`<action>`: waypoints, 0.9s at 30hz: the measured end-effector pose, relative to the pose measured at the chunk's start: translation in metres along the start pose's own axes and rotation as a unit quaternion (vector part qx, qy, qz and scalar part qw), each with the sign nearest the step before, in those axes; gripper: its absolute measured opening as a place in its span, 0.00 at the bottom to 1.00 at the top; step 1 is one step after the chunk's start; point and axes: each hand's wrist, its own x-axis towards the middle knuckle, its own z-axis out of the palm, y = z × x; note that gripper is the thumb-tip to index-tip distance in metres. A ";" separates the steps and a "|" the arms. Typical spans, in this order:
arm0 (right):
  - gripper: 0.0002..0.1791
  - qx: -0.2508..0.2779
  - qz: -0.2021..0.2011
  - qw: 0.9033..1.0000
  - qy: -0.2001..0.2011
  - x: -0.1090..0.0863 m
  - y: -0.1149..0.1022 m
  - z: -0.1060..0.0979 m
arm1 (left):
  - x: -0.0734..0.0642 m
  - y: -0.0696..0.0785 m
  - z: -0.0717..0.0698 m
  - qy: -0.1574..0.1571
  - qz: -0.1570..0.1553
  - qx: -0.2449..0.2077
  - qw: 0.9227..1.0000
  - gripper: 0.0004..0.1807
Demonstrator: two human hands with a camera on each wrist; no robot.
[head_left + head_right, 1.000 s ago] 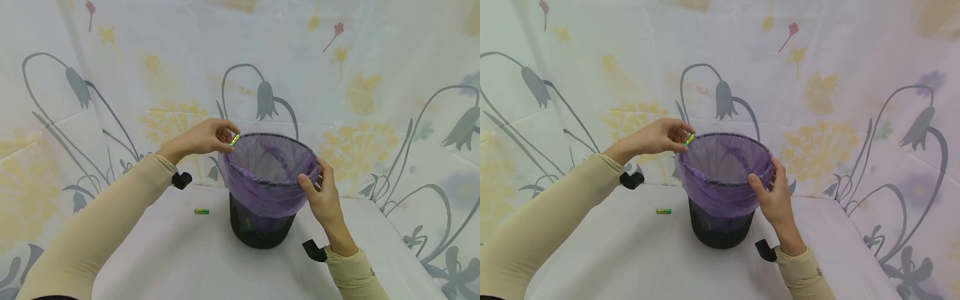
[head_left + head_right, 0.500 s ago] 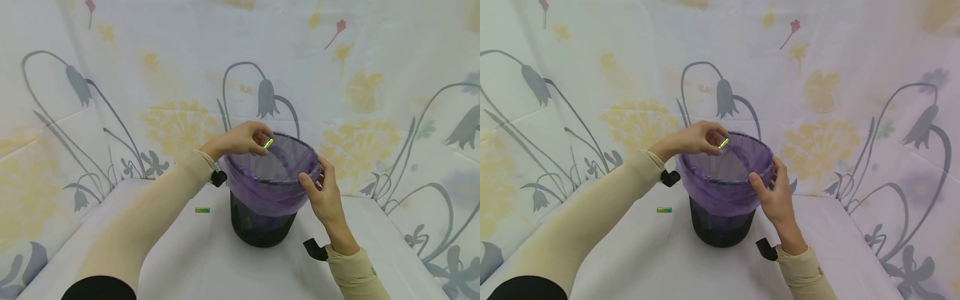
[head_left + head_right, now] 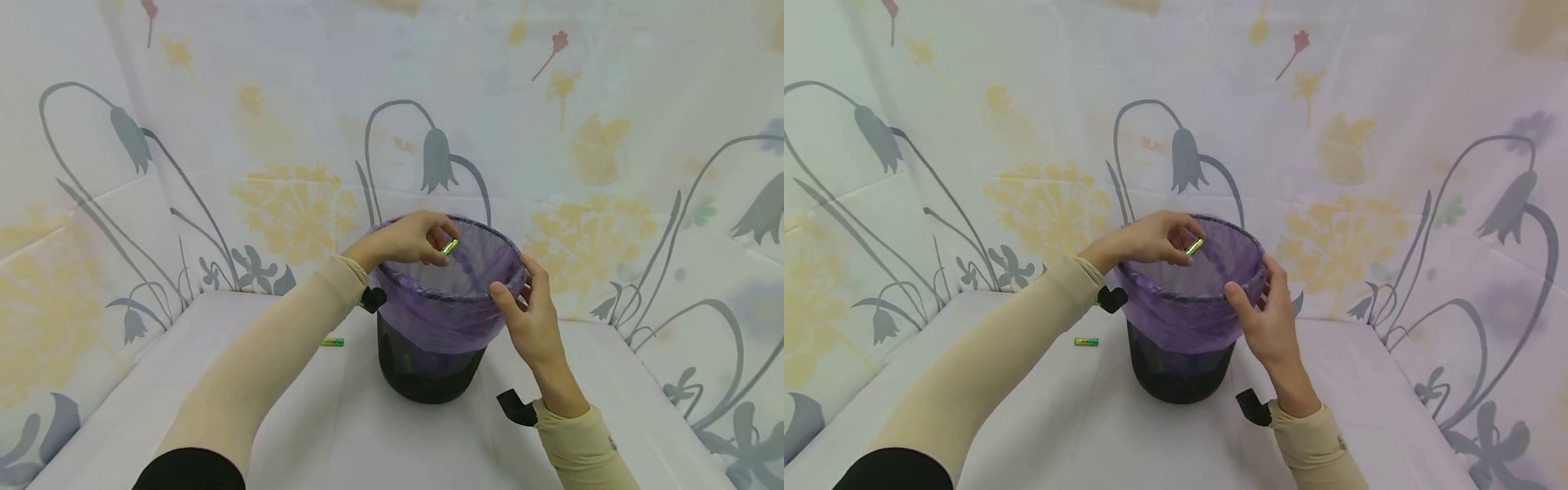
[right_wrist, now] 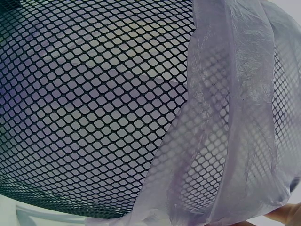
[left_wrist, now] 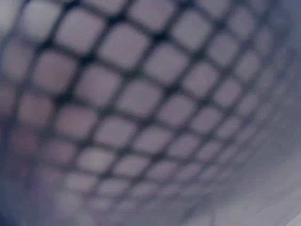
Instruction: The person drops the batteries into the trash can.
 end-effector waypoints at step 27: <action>0.36 -0.002 -0.006 1.000 0.003 -0.001 -0.001 0.002 | 0.002 -0.003 0.010 -0.009 -0.017 0.057 0.998 0.26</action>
